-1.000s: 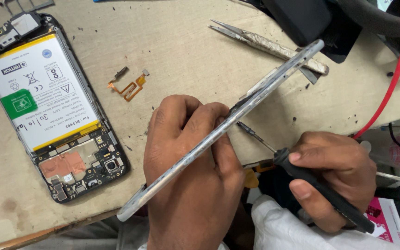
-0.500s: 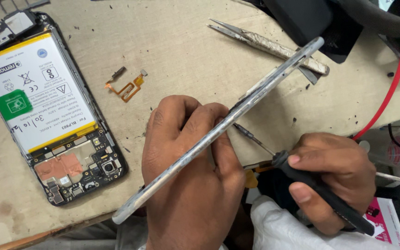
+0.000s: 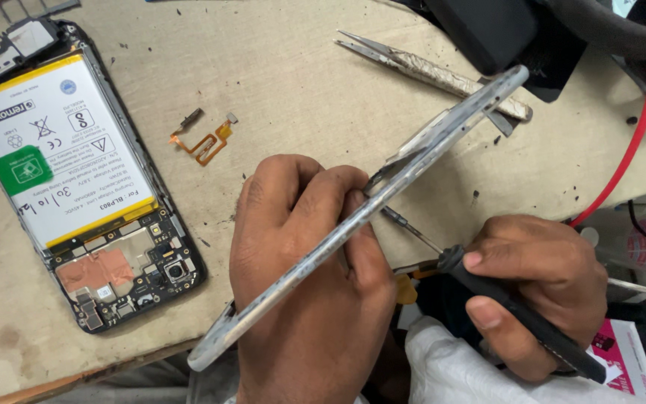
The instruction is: The person pries the old screen assembly away from a disassembled smartphone, working around the frame edge with a heated tool tip. They separate the frame, clean old adhesive from it, briefly test a flex cable at a bench power supply, then align the frame and press the battery and body back together on the bench.
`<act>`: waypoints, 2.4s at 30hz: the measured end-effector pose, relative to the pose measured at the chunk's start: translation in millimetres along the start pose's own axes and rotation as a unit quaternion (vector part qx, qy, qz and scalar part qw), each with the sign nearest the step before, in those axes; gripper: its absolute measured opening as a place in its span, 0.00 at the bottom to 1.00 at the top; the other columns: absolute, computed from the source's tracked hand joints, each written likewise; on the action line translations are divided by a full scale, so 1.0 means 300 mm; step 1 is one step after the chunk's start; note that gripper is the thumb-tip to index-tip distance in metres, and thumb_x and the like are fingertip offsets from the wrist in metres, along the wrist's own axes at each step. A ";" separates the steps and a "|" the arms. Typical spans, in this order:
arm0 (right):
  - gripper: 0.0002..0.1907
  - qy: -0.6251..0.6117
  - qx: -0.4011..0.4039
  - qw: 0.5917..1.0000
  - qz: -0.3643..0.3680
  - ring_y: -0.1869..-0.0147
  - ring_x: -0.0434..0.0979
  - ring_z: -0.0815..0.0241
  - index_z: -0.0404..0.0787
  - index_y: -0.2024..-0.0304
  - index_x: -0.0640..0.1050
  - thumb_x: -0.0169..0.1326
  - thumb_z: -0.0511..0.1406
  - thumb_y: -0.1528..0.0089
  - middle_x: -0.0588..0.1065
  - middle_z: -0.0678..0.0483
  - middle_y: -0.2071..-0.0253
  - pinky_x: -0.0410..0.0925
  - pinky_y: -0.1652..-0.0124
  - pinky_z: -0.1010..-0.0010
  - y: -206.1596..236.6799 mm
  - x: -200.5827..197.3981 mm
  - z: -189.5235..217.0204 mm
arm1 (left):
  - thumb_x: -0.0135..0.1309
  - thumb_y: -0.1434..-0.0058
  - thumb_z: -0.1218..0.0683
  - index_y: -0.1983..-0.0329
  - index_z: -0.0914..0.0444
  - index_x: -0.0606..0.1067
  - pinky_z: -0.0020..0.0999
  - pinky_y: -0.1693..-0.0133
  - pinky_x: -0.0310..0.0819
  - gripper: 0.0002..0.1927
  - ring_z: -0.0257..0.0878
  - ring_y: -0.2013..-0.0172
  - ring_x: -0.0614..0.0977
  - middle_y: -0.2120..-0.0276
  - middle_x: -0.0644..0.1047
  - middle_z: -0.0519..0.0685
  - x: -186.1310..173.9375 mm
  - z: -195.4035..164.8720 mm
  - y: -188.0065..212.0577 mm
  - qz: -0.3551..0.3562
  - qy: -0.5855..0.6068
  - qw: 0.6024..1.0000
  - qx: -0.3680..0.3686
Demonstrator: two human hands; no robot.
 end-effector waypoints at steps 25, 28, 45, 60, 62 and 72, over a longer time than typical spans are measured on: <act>0.18 0.001 0.041 0.998 -0.038 0.77 0.64 0.68 0.33 0.52 0.70 0.58 0.34 0.42 0.69 0.54 0.78 0.58 0.76 0.74 0.020 -0.006 -0.019 | 0.57 0.44 0.66 0.61 0.67 0.77 0.43 0.58 0.73 0.08 0.49 0.60 0.78 0.62 0.74 0.55 -0.001 -0.004 -0.003 0.000 -0.011 1.000 0.007; 0.17 0.001 0.038 0.998 -0.044 0.77 0.64 0.68 0.33 0.52 0.70 0.57 0.33 0.41 0.68 0.54 0.78 0.58 0.77 0.75 0.025 -0.007 -0.021 | 0.57 0.45 0.66 0.61 0.67 0.77 0.44 0.58 0.73 0.08 0.50 0.60 0.78 0.62 0.74 0.55 -0.001 -0.005 -0.003 -0.002 -0.009 1.000 0.012; 0.17 0.010 0.018 1.000 -0.019 0.79 0.65 0.68 0.32 0.53 0.70 0.57 0.33 0.42 0.70 0.54 0.78 0.59 0.75 0.72 0.006 -0.003 -0.021 | 0.56 0.44 0.66 0.61 0.67 0.78 0.41 0.60 0.74 0.07 0.47 0.62 0.79 0.63 0.73 0.54 0.008 0.006 -0.005 0.012 -0.005 1.000 -0.010; 0.18 0.010 0.025 0.999 -0.023 0.79 0.65 0.68 0.33 0.52 0.69 0.58 0.33 0.41 0.69 0.55 0.79 0.57 0.76 0.71 0.016 -0.009 -0.028 | 0.55 0.43 0.66 0.61 0.68 0.78 0.42 0.59 0.74 0.07 0.47 0.61 0.79 0.63 0.74 0.54 0.006 0.003 -0.002 0.001 -0.001 1.000 -0.005; 0.18 0.012 0.024 0.999 -0.024 0.79 0.64 0.68 0.32 0.52 0.69 0.57 0.33 0.41 0.69 0.55 0.79 0.57 0.76 0.72 0.019 -0.008 -0.028 | 0.55 0.43 0.66 0.61 0.68 0.78 0.42 0.59 0.74 0.07 0.47 0.61 0.79 0.63 0.74 0.54 0.006 0.002 -0.002 0.001 -0.001 1.000 -0.004; 0.17 -0.005 -0.002 1.000 -0.015 0.79 0.64 0.69 0.33 0.52 0.69 0.57 0.33 0.40 0.68 0.55 0.78 0.58 0.78 0.74 0.009 0.000 -0.023 | 0.55 0.42 0.66 0.61 0.68 0.78 0.41 0.61 0.74 0.07 0.45 0.62 0.79 0.64 0.73 0.54 0.013 0.007 -0.006 0.019 -0.004 1.000 -0.020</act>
Point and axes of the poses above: each hand's wrist, its own y-axis away from the middle knuckle, its own x-axis out of the palm, z = x × y, the point moved 6 cm from there along -y, towards the middle knuckle
